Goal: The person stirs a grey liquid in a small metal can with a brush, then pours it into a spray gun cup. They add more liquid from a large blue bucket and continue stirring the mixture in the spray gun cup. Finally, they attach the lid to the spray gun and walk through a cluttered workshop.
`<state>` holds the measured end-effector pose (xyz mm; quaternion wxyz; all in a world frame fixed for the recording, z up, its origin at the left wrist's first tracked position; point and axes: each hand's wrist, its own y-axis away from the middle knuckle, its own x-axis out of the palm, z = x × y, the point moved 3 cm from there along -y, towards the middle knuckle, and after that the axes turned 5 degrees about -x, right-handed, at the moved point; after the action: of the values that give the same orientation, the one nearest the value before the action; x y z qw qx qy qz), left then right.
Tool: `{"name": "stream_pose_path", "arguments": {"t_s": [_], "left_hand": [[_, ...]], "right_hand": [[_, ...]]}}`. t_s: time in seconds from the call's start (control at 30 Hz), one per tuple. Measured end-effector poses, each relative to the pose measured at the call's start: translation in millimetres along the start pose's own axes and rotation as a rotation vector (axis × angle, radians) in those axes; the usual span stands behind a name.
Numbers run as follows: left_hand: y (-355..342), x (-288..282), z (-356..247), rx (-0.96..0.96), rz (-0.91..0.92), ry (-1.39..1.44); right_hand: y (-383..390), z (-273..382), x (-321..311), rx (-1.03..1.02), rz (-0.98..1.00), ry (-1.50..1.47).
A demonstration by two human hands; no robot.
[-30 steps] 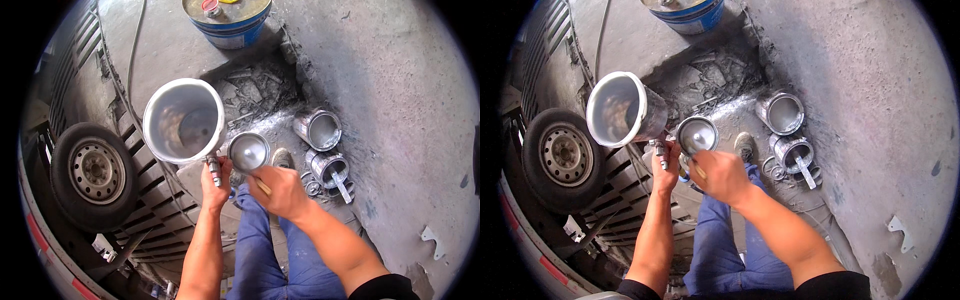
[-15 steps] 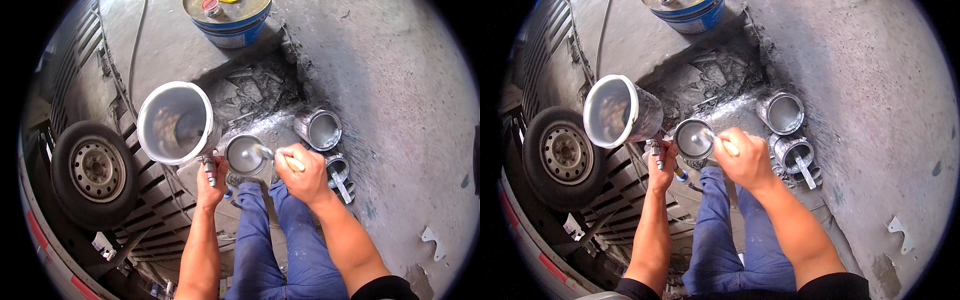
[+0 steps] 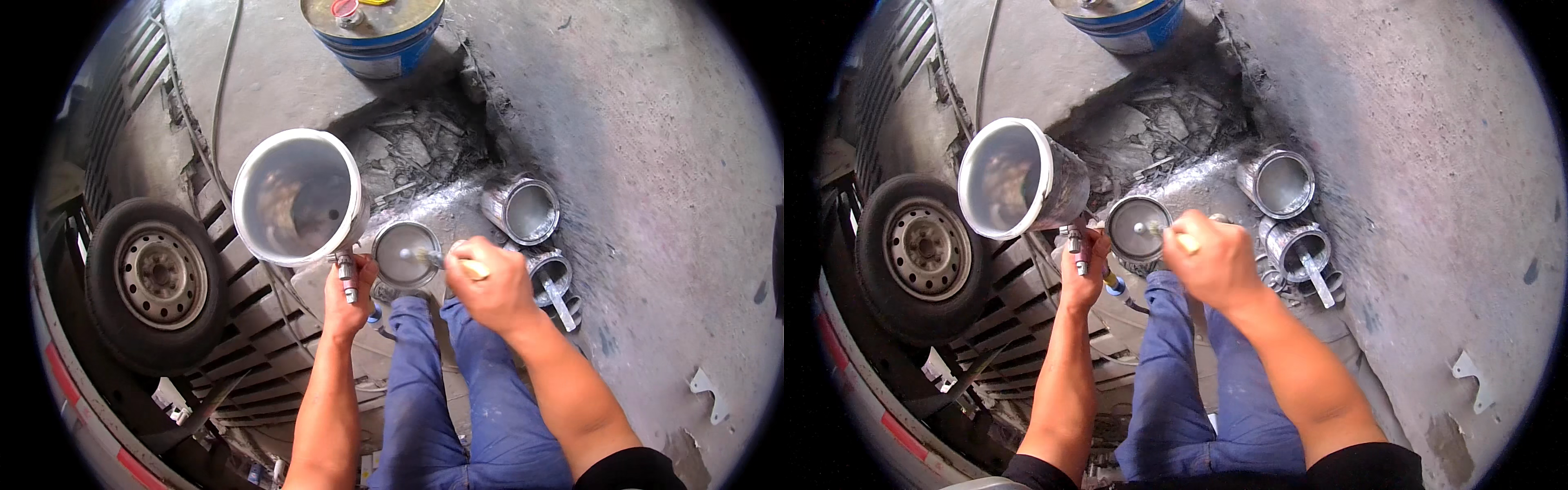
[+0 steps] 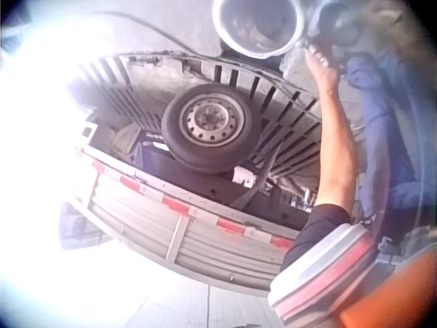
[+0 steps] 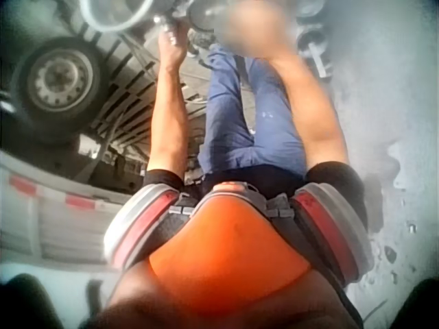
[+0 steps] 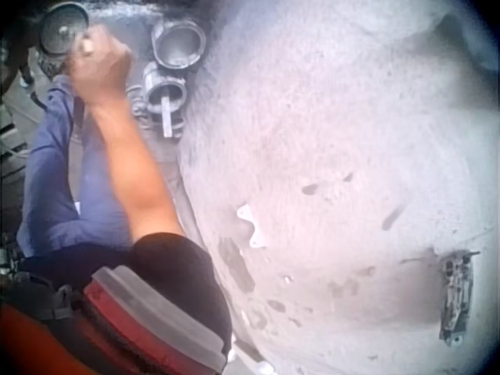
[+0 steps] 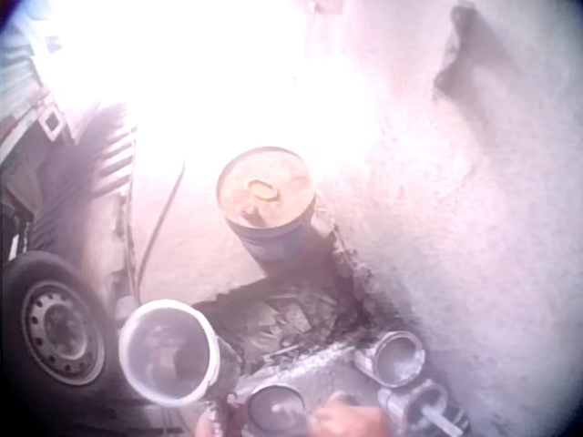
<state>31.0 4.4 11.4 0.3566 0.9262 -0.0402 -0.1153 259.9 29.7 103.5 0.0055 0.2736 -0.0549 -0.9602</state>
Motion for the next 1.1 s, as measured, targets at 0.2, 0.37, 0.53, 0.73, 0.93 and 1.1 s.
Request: {"name": "stream_pose_path", "arguments": {"t_s": [0.2, 0.37, 0.53, 0.73, 0.93, 1.1], "left_hand": [[-3, 1, -5, -0.015, 0.054, -0.018], [-1, -3, -8, 0.035, 0.037, -0.026], [-5, 8, -13, 0.045, 0.019, -0.079], [-5, 8, -18, -0.005, 0.028, -0.125], [-11, 10, -21, -0.11, 0.167, 0.027], [-11, 1, -17, -0.14, 0.178, 0.068]], "right_hand": [[0, 12, 15, -0.01, 0.088, -0.145], [-1, -5, -9, 0.141, 0.158, -0.126], [-8, 18, 8, -0.083, 0.27, 0.031], [-21, 6, -12, -0.256, 0.182, 0.244], [-20, 14, 5, -0.484, 0.313, 0.071], [-15, 6, -3, -0.458, 0.356, -0.073]]}}
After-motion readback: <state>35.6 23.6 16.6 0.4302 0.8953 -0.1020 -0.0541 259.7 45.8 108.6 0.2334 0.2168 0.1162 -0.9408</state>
